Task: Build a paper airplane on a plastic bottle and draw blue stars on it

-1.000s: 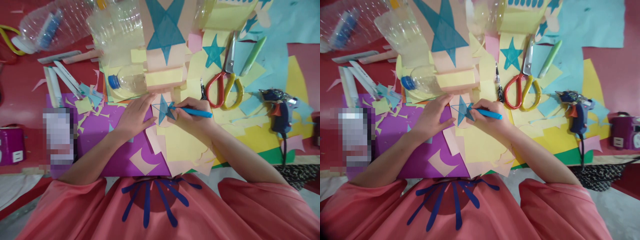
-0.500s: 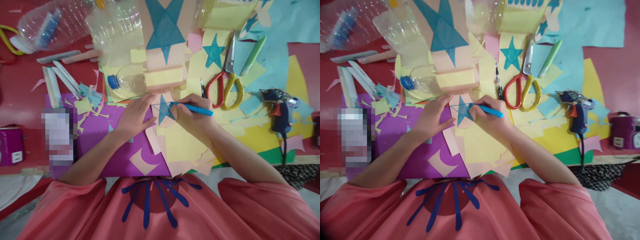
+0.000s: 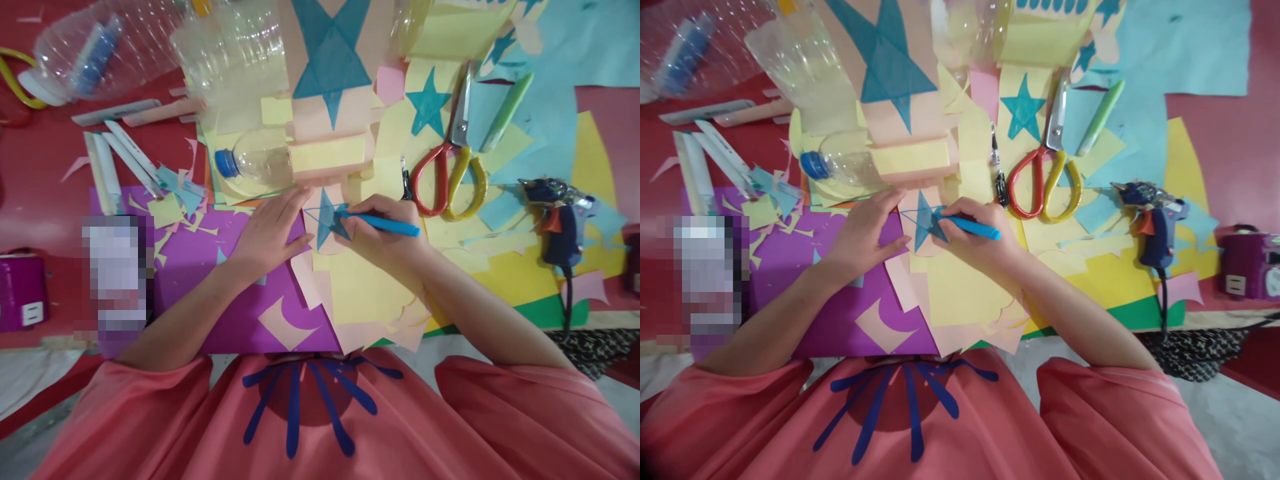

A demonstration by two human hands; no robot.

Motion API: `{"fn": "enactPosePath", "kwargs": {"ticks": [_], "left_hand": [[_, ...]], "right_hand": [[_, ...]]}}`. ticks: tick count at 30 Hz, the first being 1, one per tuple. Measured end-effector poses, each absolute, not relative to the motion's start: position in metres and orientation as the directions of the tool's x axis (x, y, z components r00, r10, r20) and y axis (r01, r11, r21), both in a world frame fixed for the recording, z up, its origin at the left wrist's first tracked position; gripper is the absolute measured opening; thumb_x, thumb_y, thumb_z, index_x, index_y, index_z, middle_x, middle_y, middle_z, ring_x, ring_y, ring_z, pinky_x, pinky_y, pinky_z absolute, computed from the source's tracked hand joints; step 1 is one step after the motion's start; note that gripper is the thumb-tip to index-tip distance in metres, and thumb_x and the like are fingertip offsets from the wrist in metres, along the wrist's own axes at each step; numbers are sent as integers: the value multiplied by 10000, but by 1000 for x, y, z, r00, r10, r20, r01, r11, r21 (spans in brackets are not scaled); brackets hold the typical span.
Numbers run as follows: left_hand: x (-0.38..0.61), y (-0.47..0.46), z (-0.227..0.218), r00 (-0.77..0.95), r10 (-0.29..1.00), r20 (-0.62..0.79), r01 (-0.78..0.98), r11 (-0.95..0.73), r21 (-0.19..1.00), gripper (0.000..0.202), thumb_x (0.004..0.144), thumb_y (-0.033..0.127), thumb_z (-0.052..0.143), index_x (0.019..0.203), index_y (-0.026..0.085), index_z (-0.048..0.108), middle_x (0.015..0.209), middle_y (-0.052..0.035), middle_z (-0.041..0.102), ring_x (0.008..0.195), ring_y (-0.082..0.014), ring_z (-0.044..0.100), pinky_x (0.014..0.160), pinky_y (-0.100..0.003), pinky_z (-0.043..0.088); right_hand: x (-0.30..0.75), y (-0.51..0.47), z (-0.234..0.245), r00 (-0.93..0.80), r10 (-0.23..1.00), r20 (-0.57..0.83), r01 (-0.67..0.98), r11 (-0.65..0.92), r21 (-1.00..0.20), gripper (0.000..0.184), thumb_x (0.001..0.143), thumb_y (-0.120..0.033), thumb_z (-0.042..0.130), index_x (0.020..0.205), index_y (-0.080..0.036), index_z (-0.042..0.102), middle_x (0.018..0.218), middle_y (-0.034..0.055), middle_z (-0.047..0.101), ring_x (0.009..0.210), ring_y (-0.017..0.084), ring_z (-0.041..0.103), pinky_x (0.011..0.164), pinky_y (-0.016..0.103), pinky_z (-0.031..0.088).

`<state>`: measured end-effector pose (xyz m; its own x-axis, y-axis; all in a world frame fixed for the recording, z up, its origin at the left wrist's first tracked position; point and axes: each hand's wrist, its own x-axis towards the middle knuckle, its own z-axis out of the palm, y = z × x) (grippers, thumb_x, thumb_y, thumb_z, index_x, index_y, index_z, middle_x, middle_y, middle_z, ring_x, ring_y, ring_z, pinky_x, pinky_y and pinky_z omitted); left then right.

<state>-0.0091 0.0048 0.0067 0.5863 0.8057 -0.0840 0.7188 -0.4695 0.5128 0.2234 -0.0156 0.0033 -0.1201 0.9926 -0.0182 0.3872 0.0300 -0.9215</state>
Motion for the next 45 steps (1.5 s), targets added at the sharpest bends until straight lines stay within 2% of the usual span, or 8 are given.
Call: {"fn": "enactPosePath", "kwargs": {"ticks": [3,9,16,21,31,40,45], "left_hand": [[-10,5,6,582,809,-85,721,-465,514,625,936,317,546,1506,182,325,1548,-138,422,1438,-297,396,1155,-473,358],[-9,5,6,592,802,-76,712,-477,515,625,934,306,544,1498,142,328,1547,-161,414,1433,-304,402,1149,-467,368],[-9,5,6,590,804,-77,711,-472,520,617,935,313,543,1495,155,334,1544,-153,421,1434,-300,404,1156,-472,359],[-9,5,6,589,805,-71,712,-476,516,617,938,315,540,1497,158,329,1540,-158,425,1433,-304,406,1149,-473,364],[-10,5,6,596,801,-60,707,-488,512,606,941,310,547,1487,162,329,1533,-154,429,1429,-293,411,1150,-449,362],[-10,5,6,595,802,-62,704,-482,521,615,939,301,551,1497,173,326,1544,-143,425,1433,-293,408,1149,-471,369],[-9,5,6,589,805,-67,711,-478,515,620,940,305,556,1498,164,325,1545,-146,423,1438,-293,402,1155,-466,365]], "right_hand": [[222,-16,0,-98,995,-19,388,21,-921,162,789,-311,694,828,-155,707,703,24,717,567,117,626,518,246,481],[222,-18,-8,-5,1000,22,393,22,-919,98,805,-276,692,843,-185,683,701,2,703,587,112,614,515,243,476],[224,-15,0,-121,992,-14,401,36,-916,148,803,-307,692,848,-166,706,713,16,712,578,115,633,528,243,489],[222,-15,0,-64,998,18,425,43,-904,123,805,-294,689,847,-179,696,680,1,692,563,108,598,518,244,466],[225,-13,-3,-127,992,4,396,54,-917,154,814,-313,692,869,-170,708,702,15,702,572,114,616,531,251,471],[225,-12,-2,-163,987,-8,374,54,-926,192,821,-351,694,890,-171,700,733,22,716,612,131,653,560,261,496],[224,-14,0,-148,989,0,376,56,-925,144,826,-310,684,861,-170,697,707,20,697,591,123,629,537,250,490]]}}
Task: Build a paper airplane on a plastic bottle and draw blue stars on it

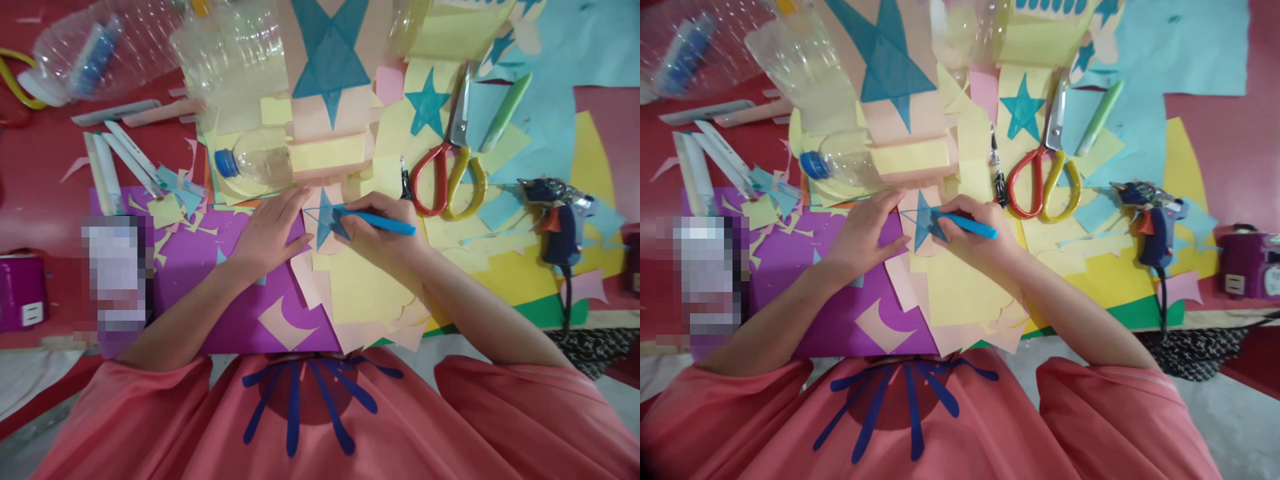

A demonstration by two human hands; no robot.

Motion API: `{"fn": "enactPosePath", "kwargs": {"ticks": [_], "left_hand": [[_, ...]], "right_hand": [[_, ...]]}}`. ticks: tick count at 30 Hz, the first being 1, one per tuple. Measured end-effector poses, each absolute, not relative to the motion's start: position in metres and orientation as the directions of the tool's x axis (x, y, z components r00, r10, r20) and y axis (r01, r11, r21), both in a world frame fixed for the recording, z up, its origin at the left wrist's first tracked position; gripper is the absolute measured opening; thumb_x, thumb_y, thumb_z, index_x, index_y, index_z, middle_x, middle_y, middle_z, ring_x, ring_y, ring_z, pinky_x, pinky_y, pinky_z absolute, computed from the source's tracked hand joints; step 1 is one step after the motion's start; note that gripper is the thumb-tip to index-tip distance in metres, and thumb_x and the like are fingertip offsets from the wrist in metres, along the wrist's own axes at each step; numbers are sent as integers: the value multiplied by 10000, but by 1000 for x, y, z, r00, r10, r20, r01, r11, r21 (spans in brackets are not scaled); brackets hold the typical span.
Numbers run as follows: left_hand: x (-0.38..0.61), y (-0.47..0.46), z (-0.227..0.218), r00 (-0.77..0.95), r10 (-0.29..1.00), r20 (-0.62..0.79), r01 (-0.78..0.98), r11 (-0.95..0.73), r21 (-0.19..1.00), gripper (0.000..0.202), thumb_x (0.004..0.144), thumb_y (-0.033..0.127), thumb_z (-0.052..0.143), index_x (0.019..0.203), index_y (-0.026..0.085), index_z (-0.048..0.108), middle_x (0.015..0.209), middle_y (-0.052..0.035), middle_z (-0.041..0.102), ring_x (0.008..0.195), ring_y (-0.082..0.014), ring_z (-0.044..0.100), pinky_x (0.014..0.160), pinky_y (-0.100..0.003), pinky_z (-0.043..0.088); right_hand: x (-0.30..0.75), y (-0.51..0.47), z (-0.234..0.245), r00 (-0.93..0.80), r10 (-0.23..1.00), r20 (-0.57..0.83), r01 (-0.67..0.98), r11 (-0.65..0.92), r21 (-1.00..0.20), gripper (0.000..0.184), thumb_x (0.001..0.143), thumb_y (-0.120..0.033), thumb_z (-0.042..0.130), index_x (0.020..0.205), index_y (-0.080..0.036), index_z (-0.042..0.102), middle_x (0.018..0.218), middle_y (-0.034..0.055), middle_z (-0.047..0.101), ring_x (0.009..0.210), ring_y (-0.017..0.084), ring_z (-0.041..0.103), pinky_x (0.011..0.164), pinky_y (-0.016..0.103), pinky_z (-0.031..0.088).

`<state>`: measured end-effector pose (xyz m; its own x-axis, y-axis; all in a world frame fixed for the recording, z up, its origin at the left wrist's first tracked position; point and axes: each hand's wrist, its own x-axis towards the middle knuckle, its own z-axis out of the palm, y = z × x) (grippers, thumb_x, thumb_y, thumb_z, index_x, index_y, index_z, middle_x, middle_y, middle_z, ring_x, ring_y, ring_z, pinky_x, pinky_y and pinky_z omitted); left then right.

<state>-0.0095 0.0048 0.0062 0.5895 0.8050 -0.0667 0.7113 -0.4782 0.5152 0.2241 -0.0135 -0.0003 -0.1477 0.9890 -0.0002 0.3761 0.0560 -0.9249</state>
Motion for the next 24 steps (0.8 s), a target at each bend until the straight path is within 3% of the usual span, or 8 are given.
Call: {"fn": "enactPosePath", "kwargs": {"ticks": [9,12,15,18,24], "left_hand": [[-11,3,4,591,805,-51,701,-481,526,609,942,307,558,1494,169,339,1522,-151,447,1407,-305,435,1142,-474,380],[-12,1,1,597,802,-24,677,-487,552,603,950,337,548,1496,201,333,1488,-132,493,1361,-296,486,1127,-474,398],[-12,0,-1,595,804,-8,662,-483,573,604,954,394,542,1490,201,340,1462,-132,523,1332,-291,514,1108,-457,419],[-10,-1,0,597,801,-41,668,-468,578,648,930,416,577,1496,210,335,1425,-119,559,1295,-286,543,1078,-446,442],[-5,0,8,551,826,-122,756,-431,493,686,878,350,646,1486,192,372,1407,-116,573,1310,-296,525,1117,-459,381]], "right_hand": [[228,-11,7,-161,979,122,314,168,-935,142,838,-340,678,796,-205,682,699,9,710,602,113,644,523,228,499],[229,-13,8,-248,952,181,314,256,-914,97,842,-313,687,834,-218,704,695,4,709,561,112,622,501,239,490],[231,-14,14,-375,909,181,276,296,-915,104,840,-307,707,911,-233,728,843,33,748,685,133,680,610,257,552],[229,-14,22,-398,909,122,255,238,-937,166,852,-364,697,935,-226,736,910,53,747,783,154,700,702,282,572],[215,-4,21,-287,958,21,182,77,-980,264,845,-438,686,918,-185,661,723,7,663,600,104,601,550,236,491]]}}
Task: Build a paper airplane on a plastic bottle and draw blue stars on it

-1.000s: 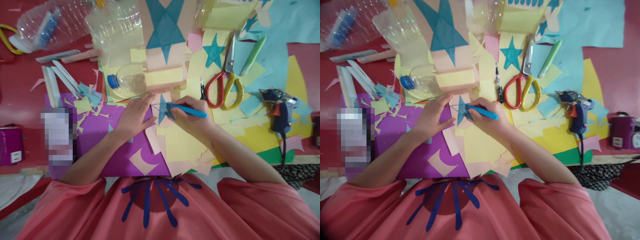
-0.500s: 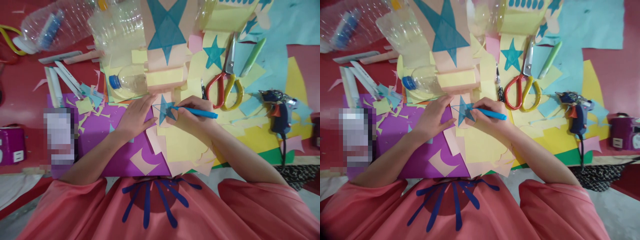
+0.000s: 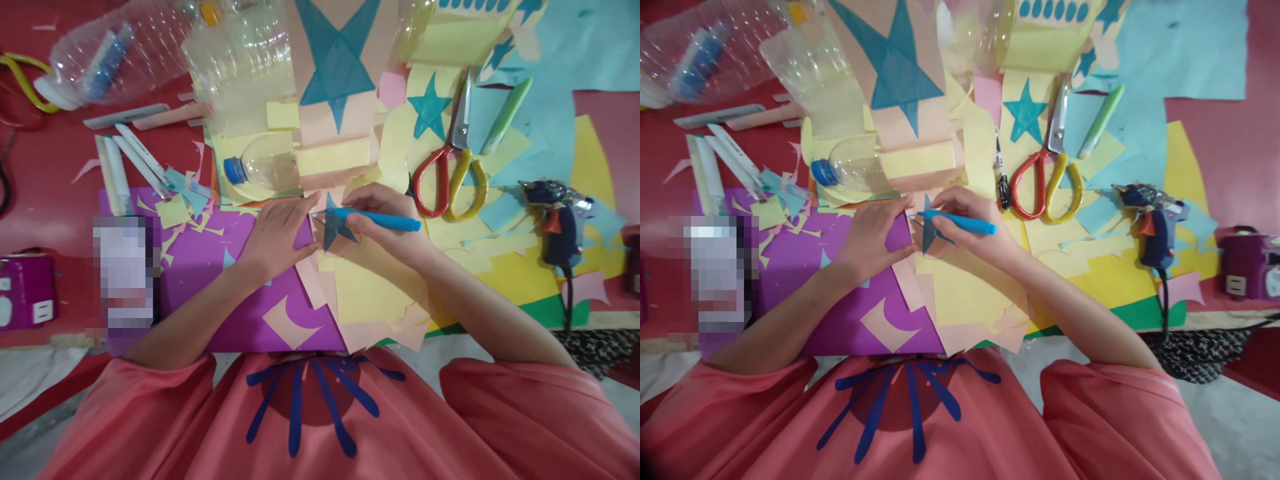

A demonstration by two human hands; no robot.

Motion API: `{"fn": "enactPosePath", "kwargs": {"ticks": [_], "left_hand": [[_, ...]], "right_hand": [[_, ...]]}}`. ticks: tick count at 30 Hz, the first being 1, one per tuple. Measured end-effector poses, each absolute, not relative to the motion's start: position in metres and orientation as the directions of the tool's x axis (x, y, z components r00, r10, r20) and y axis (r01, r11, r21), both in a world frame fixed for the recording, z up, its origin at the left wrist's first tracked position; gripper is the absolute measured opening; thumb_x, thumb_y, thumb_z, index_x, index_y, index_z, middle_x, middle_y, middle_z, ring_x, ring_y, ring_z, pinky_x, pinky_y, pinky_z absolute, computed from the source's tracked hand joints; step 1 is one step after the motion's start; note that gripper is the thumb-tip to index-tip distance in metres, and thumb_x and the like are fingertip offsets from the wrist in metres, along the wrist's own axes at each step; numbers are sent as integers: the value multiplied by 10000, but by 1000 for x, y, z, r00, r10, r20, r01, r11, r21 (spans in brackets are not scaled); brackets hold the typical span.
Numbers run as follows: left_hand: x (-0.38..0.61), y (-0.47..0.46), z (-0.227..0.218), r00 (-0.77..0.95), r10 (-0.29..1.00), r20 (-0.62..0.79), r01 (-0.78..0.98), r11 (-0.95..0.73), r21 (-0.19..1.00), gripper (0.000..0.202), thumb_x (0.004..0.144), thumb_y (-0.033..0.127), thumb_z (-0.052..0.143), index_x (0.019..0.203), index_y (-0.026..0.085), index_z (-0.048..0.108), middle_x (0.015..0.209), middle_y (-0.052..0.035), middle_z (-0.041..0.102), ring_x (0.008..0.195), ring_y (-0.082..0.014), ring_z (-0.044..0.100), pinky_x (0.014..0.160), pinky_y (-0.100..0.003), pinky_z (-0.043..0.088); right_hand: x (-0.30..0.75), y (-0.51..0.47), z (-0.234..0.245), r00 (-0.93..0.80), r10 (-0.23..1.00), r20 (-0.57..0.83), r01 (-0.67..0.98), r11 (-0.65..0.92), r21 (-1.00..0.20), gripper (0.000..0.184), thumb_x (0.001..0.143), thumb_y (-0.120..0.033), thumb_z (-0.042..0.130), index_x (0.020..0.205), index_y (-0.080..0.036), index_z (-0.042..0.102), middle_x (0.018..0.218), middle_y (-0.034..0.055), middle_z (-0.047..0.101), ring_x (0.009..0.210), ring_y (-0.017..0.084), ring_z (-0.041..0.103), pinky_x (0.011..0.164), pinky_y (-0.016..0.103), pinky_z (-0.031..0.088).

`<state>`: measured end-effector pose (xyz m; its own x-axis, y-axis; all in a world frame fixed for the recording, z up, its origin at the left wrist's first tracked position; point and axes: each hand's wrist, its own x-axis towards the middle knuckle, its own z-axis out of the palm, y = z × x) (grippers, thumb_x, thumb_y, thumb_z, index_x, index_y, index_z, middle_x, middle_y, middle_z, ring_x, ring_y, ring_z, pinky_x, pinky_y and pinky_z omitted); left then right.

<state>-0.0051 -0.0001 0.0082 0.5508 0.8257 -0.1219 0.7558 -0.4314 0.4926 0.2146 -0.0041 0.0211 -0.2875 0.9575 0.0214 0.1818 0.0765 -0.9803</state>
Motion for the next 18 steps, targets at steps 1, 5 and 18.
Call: {"fn": "enactPosePath", "kwargs": {"ticks": [1,5,18], "left_hand": [[-5,0,9,544,830,-126,764,-427,483,695,869,351,656,1484,184,377,1424,-122,558,1327,-303,510,1125,-463,369],[-5,0,10,539,836,-103,763,-432,481,675,865,371,658,1464,194,403,1456,-118,532,1347,-307,489,1125,-462,362],[-5,1,8,539,834,-118,764,-425,486,717,863,384,654,1487,193,357,1463,-139,514,1349,-325,476,1124,-472,348]], "right_hand": [[212,-2,18,-293,956,23,163,74,-984,253,835,-424,697,892,-182,649,726,7,665,608,102,601,556,232,487],[202,2,4,-301,953,22,117,60,-991,165,832,-333,682,845,-171,656,774,27,700,684,123,640,627,253,508],[197,-1,4,-269,963,11,230,75,-970,114,803,-272,649,828,-174,701,787,36,709,678,129,623,634,265,513]]}}
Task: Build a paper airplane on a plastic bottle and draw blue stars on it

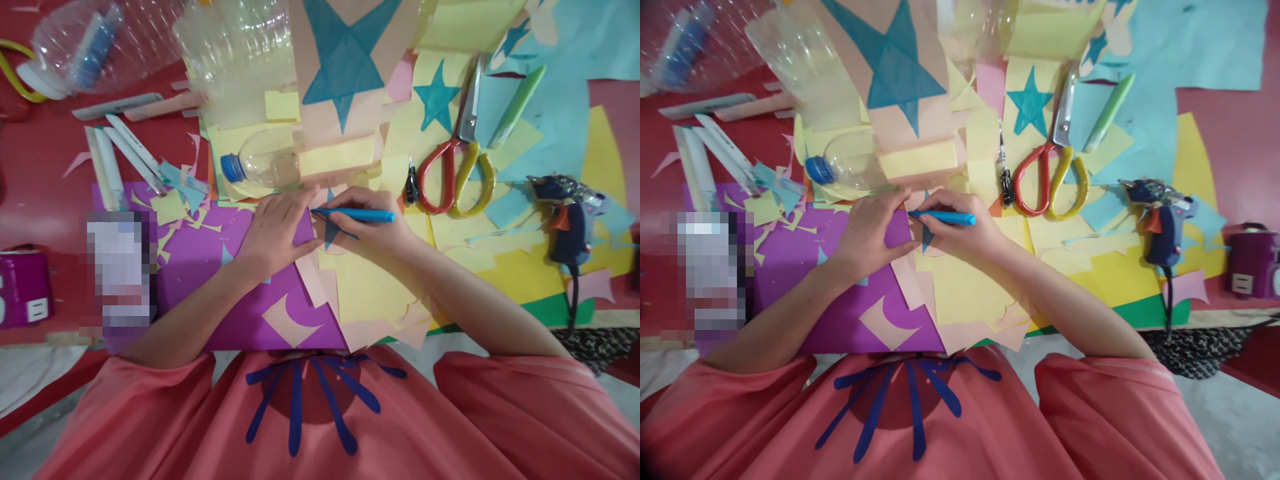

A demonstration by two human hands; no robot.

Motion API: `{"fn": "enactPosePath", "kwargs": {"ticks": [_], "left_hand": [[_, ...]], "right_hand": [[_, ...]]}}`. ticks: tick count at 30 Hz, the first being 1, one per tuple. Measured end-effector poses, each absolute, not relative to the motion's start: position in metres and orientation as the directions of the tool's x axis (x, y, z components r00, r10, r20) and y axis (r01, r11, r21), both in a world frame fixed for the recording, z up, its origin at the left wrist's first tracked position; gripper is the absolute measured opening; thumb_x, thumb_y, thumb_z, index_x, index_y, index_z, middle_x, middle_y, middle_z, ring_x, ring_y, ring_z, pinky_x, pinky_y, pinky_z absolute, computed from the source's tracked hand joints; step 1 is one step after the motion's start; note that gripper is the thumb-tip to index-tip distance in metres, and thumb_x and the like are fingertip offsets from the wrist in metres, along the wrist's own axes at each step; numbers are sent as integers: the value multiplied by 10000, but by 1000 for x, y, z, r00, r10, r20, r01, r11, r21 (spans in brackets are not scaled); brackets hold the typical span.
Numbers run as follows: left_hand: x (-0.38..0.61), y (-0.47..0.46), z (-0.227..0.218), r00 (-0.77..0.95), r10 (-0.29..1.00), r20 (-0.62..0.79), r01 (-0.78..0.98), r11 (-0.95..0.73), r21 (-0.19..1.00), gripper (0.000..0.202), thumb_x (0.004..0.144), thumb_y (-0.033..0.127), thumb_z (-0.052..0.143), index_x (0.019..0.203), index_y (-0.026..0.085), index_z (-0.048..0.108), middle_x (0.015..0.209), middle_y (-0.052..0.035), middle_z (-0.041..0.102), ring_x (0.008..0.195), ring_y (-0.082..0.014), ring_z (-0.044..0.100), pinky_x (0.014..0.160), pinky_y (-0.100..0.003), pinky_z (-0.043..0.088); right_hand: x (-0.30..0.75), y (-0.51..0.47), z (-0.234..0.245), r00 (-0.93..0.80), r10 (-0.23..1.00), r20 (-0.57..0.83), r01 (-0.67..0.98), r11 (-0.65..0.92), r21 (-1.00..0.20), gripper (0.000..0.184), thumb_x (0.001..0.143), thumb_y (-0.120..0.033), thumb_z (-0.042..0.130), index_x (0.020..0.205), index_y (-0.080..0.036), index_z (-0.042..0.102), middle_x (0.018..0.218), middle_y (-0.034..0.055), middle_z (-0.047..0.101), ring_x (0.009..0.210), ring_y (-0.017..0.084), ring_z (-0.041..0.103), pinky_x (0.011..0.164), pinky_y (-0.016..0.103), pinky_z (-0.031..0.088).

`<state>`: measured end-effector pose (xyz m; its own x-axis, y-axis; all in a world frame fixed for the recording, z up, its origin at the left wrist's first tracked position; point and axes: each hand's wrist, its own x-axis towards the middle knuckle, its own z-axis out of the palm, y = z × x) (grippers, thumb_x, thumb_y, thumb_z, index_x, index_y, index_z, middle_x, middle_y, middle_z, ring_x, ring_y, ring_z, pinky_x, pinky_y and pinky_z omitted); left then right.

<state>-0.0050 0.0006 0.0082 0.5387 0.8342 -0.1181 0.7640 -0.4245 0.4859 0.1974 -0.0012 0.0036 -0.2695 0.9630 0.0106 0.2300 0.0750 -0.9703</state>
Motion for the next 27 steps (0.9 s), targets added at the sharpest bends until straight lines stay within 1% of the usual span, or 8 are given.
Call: {"fn": "enactPosePath", "kwargs": {"ticks": [4,10,15,21,27], "left_hand": [[-5,1,7,537,835,-114,760,-421,495,700,866,372,644,1485,205,363,1462,-133,514,1346,-331,477,1116,-484,354],[-4,0,8,541,836,-97,758,-434,487,697,861,377,658,1468,164,387,1443,-142,533,1330,-322,494,1108,-460,369],[-4,0,9,535,838,-104,766,-430,478,687,869,385,653,1467,178,384,1448,-137,528,1336,-321,491,1109,-461,370],[-4,0,9,535,840,-93,760,-431,486,665,871,404,642,1457,209,397,1433,-115,545,1323,-312,501,1098,-459,381],[-5,0,9,542,835,-94,763,-441,473,678,877,396,643,1466,184,386,1455,-133,526,1338,-317,491,1102,-461,374]], "right_hand": [[196,-2,5,-260,965,-16,251,52,-967,110,804,-266,638,827,-177,697,788,33,715,668,130,621,632,266,518],[198,-2,7,-255,967,-22,259,47,-965,108,799,-257,647,816,-171,709,774,34,699,674,128,611,626,268,508],[197,-2,8,-265,964,-37,240,29,-970,103,800,-252,636,796,-172,702,769,35,705,675,134,619,639,275,519],[197,-1,9,-251,968,-28,245,35,-969,107,783,-254,645,794,-175,715,767,30,712,668,127,617,630,260,515],[200,-1,7,-266,964,-15,233,49,-971,112,796,-259,649,804,-169,715,787,38,711,691,133,632,645,264,515]]}}
